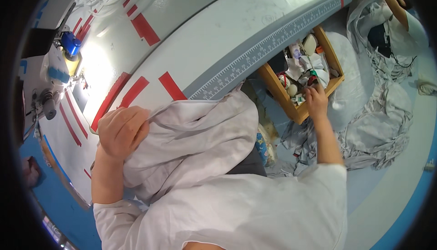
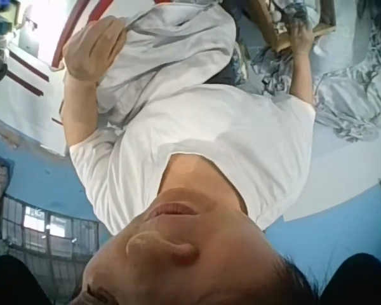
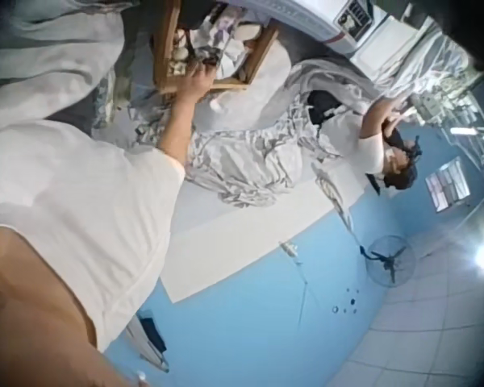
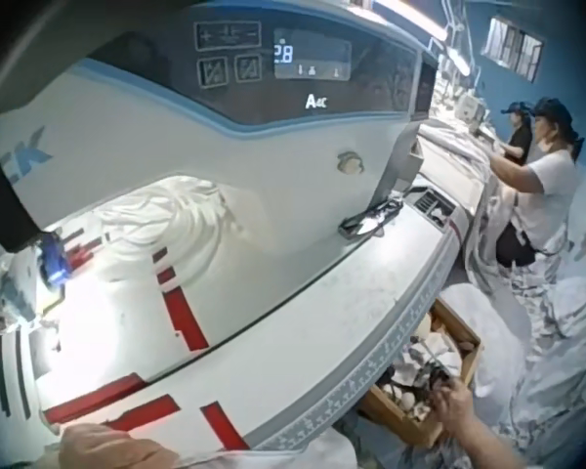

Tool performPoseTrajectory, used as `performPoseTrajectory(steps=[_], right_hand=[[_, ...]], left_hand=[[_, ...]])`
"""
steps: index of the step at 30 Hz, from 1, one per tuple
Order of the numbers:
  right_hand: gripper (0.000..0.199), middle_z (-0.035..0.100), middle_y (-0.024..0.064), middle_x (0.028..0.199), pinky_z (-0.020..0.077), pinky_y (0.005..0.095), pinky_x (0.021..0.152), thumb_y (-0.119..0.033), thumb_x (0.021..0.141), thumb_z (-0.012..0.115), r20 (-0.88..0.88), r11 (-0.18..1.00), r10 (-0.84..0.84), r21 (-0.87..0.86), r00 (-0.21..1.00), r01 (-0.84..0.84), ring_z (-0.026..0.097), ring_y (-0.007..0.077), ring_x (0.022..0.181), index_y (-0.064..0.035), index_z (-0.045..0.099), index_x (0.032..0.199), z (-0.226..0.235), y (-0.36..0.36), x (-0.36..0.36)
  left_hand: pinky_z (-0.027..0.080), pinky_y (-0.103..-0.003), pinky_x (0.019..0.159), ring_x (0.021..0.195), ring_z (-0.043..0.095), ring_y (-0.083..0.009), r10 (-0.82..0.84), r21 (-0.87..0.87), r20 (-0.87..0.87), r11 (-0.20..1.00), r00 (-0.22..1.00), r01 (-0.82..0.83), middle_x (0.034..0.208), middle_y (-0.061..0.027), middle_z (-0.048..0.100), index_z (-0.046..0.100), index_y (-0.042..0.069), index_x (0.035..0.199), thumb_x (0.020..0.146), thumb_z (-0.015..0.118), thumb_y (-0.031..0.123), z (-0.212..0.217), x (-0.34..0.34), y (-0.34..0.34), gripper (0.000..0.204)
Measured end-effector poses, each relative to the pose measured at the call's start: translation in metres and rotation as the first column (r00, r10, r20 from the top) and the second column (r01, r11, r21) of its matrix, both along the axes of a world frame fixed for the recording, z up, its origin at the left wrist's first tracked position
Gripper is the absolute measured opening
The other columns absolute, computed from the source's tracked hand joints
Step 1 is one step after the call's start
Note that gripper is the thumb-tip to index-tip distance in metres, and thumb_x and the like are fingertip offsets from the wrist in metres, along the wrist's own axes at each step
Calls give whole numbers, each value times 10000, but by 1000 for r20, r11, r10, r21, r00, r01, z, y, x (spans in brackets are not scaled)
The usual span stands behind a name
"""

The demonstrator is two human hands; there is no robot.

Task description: The person aligns and marks fabric with a pencil, folds the edges, and feeds the material through a sewing machine to stitch seams while attaching fabric strips.

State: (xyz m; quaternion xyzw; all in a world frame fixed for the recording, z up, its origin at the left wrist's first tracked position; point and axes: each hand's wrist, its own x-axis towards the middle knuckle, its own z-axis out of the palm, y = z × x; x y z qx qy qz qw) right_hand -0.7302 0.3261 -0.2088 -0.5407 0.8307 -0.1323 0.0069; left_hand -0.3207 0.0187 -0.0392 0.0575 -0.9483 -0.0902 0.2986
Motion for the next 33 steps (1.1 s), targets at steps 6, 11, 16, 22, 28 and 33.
performPoseTrajectory(steps=[6, 11, 16, 22, 28, 33], right_hand=[[206, 559, 132, 848, 524, 280, 615, -224, 985, 521, 683, 528, 634, -725, 363, 441, 624, 196, 692, -31, 575, 1037, 135, -99, 157], [98, 582, 85, 826, 451, 228, 528, -124, 946, 578, 797, 794, 598, -603, 83, 79, 572, 124, 636, -26, 566, 954, 156, -192, 210], [111, 603, 87, 754, 425, 235, 510, -91, 915, 594, 810, 822, 570, -565, 136, -78, 556, 117, 587, 7, 645, 930, 169, -223, 211], [96, 625, 43, 657, 407, 236, 468, -86, 857, 680, 748, 811, 585, -543, 315, -217, 555, 122, 522, -9, 653, 806, 169, -221, 213], [138, 626, 31, 636, 413, 239, 461, -119, 833, 728, 662, 775, 626, -588, 413, -231, 568, 119, 511, -34, 636, 776, 160, -223, 219], [139, 627, 30, 634, 412, 244, 460, -125, 824, 739, 651, 782, 621, -553, 437, -288, 568, 126, 504, -39, 640, 777, 164, -225, 217]], left_hand=[[452, -241, 436, 537, 590, -159, 49, 158, 13, 986, 999, -51, 738, -68, 619, 634, 14, 831, 610, 699, -89, 1, -2, 0, 253], [491, -258, 483, 588, 627, -194, 119, 345, 59, 929, 991, -132, 717, -76, 630, 632, 17, 798, 608, 684, -99, 4, -2, 1, 229], [472, -254, 464, 565, 606, -186, 88, 294, 14, 952, 996, -89, 722, -79, 619, 632, 14, 789, 610, 682, -85, 3, 0, 0, 211], [435, -239, 425, 529, 578, -148, 71, 112, -10, 991, 997, -69, 713, -65, 598, 630, 12, 783, 612, 721, -53, 0, 0, -1, 205], [432, -230, 422, 526, 579, -141, 77, 106, 8, 991, 997, -78, 719, -63, 610, 629, 13, 779, 620, 740, -30, 0, 1, 1, 198], [442, -232, 429, 534, 585, -148, 78, 114, 28, 990, 997, -80, 714, -62, 613, 633, 19, 778, 616, 740, -30, 0, 0, 2, 201]])
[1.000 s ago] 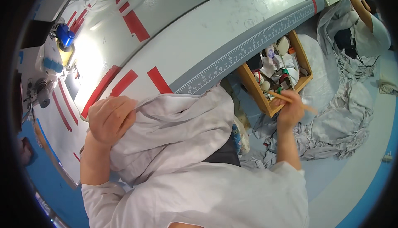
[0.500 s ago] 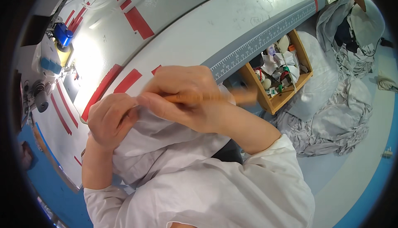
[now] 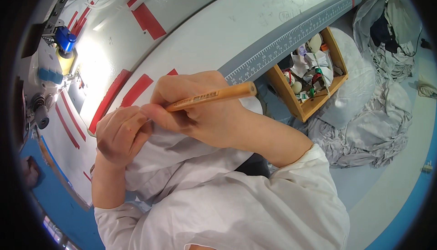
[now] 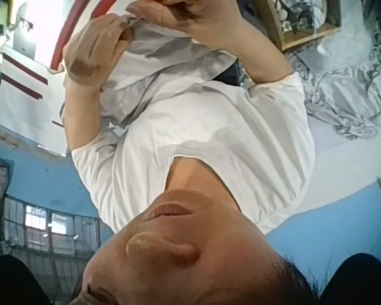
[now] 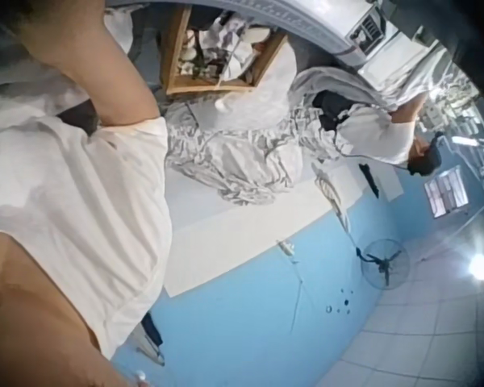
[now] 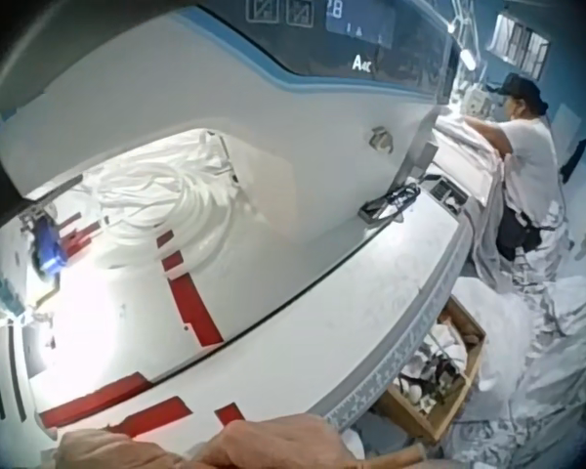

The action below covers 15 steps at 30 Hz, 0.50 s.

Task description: The person aligns and marks fabric with a pencil, folds the edges, and feeds the material through a sewing machine to stitch seams while attaching fabric strips.

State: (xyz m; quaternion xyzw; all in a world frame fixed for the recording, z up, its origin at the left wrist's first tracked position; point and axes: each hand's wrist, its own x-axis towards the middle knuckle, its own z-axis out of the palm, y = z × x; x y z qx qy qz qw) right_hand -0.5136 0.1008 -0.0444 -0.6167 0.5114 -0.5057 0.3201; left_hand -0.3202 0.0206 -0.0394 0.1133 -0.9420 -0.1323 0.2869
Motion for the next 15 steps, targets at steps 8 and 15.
performPoseTrajectory(steps=[8, 15], right_hand=[[273, 619, 105, 740, 471, 266, 504, -253, 968, 563, 492, 934, -223, -140, 841, 330, 579, 135, 557, 11, 615, 918, -27, 38, -27], [290, 606, 86, 937, 486, 241, 643, -277, 1041, 414, 171, 525, -848, 144, 501, 839, 580, 122, 734, -37, 554, 1123, -142, 175, -116]], left_hand=[[508, -246, 492, 583, 628, -184, 39, 129, -2, 991, 999, -39, 719, -75, 629, 645, 12, 814, 610, 731, -81, 2, 1, 0, 240], [523, -248, 544, 619, 642, -190, 154, 377, -58, 918, 986, -121, 770, -77, 640, 563, 33, 916, 661, 786, -56, -2, 1, 1, 351]])
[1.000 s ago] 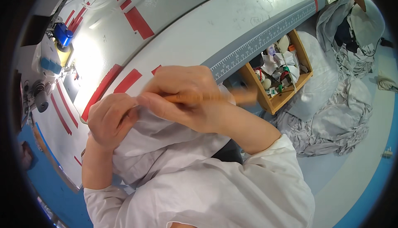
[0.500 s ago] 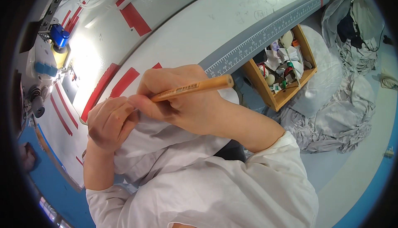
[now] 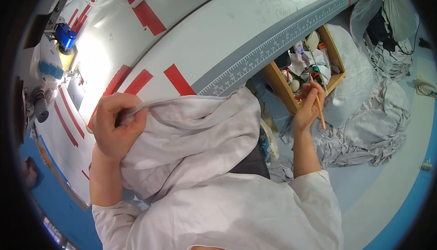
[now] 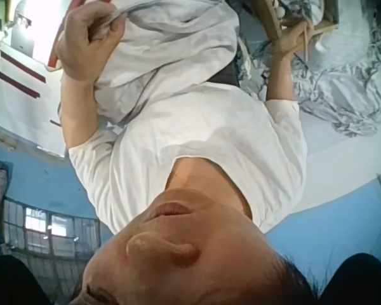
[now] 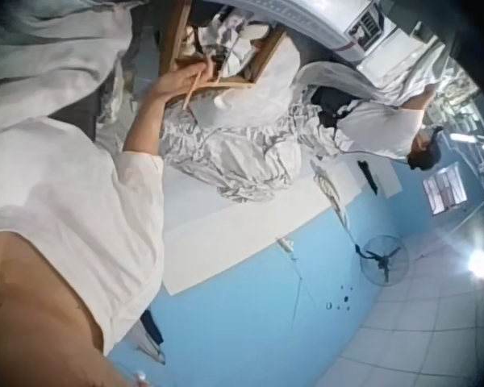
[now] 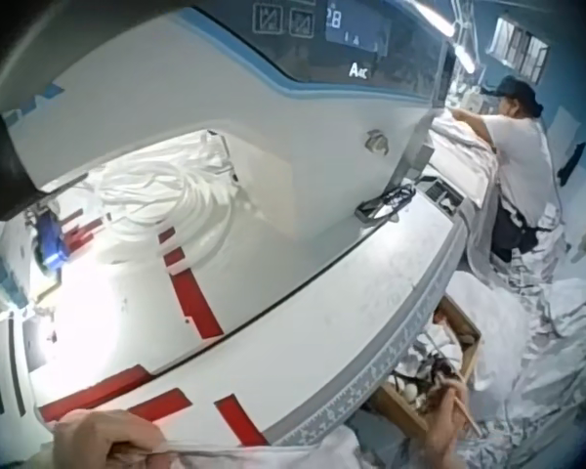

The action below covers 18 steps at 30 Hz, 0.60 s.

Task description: The person aligns and marks fabric with a pencil, folds the edges, and feeds the material through a sewing machine to stitch seams while attaching fabric strips.

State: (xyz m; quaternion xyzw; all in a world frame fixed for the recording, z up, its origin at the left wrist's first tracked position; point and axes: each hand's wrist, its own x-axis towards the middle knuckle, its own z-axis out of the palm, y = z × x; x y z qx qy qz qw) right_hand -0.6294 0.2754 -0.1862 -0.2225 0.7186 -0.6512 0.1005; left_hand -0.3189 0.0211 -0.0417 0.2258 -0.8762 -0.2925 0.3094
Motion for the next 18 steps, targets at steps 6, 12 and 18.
performPoseTrajectory(steps=[6, 12, 18], right_hand=[[209, 625, 81, 969, 487, 296, 724, -191, 1012, 484, -240, 805, -13, 574, 971, 153, 603, 165, 816, -42, 582, 1120, -76, 67, -45], [145, 611, 150, 956, 488, 377, 756, -119, 927, 564, -512, 743, 339, 660, 789, 109, 616, 335, 881, -61, 588, 1058, -97, 73, -72], [241, 603, 134, 991, 474, 416, 816, -60, 833, 604, -498, 529, 426, 815, 755, 239, 581, 337, 958, -95, 597, 1071, -114, 79, -94]], left_hand=[[504, -263, 558, 624, 631, -202, -106, 11, 77, 994, 991, 106, 758, -78, 633, 551, 26, 852, 688, 756, -80, 4, 3, -3, 283], [507, -270, 566, 635, 634, -212, -81, 6, 84, 997, 993, 81, 762, -88, 639, 561, 21, 854, 703, 757, -66, 5, 1, -2, 262], [510, -266, 568, 638, 638, -208, -84, -23, 86, 996, 993, 86, 779, -87, 650, 569, 23, 870, 711, 775, -36, 4, 1, -1, 266]])
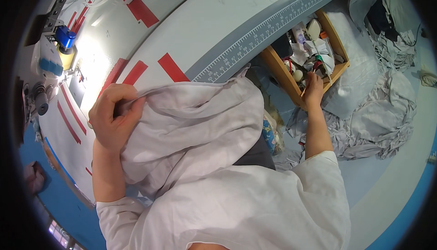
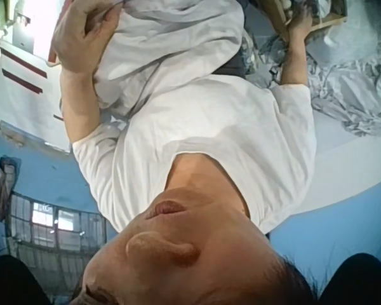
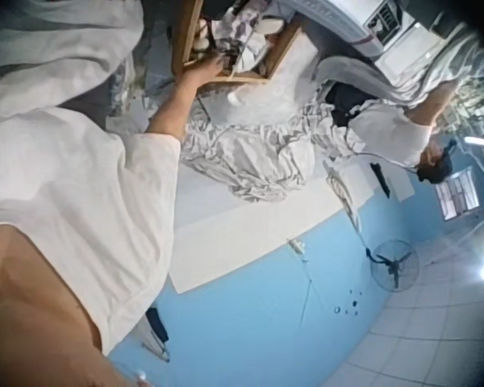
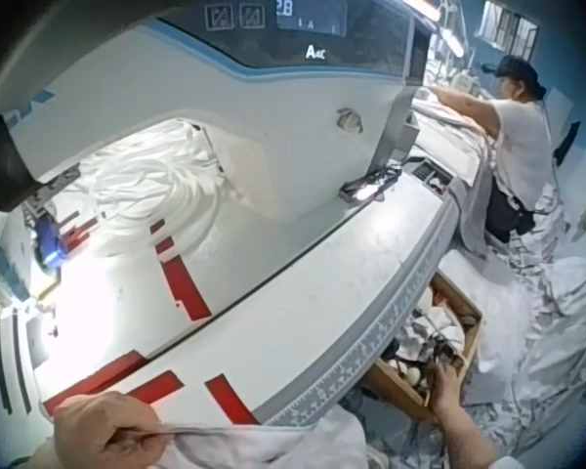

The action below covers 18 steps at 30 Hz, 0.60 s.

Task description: The person aligns and marks fabric with a pencil, folds the edges, and feeds the material through a sewing machine to stitch seams while attaching fabric strips.

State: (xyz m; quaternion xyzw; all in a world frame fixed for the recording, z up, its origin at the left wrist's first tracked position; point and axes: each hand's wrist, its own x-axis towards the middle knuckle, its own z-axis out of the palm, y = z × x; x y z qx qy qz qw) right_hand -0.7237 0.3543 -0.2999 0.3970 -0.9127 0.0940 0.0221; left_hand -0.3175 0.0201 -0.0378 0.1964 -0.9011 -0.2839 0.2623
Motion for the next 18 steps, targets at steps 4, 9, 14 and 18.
performPoseTrajectory(steps=[4, 9, 14, 18], right_hand=[[348, 606, 126, 1033, 471, 425, 852, -16, 812, 602, 19, 996, -39, 85, 999, 38, 573, 343, 988, -123, 592, 1143, -3, 4, -11], [456, 577, 131, 1157, 472, 421, 887, 14, 810, 582, -1, 989, -93, 114, 996, 92, 562, 345, 1054, -148, 566, 1236, 3, 5, -6], [429, 562, 124, 1213, 481, 392, 905, 35, 834, 569, 96, 987, -111, -104, 989, 121, 564, 332, 1098, -132, 574, 1230, 34, -13, 24], [357, 585, 124, 1174, 496, 366, 865, 50, 824, 591, 206, 929, 58, -370, 977, 23, 591, 312, 1051, -78, 610, 1157, 94, -51, 72]], left_hand=[[507, -261, 559, 638, 636, -191, 31, -53, -8, 998, 1000, -31, 780, -80, 651, 567, 26, 871, 705, 778, -36, 0, 0, 0, 276], [505, -256, 555, 637, 633, -186, -35, -26, 24, 999, 999, 35, 781, -77, 650, 569, 29, 886, 706, 773, -44, 1, 1, -2, 282], [503, -261, 554, 630, 624, -193, -25, -5, -24, 1000, 999, 25, 777, -81, 644, 567, 25, 896, 698, 769, -61, -2, 2, -1, 296], [450, -202, 572, 667, 582, -122, 27, 4, -39, 1000, 999, -27, 821, -86, 647, 584, 14, 879, 714, 726, -101, -4, 4, -1, 247]])
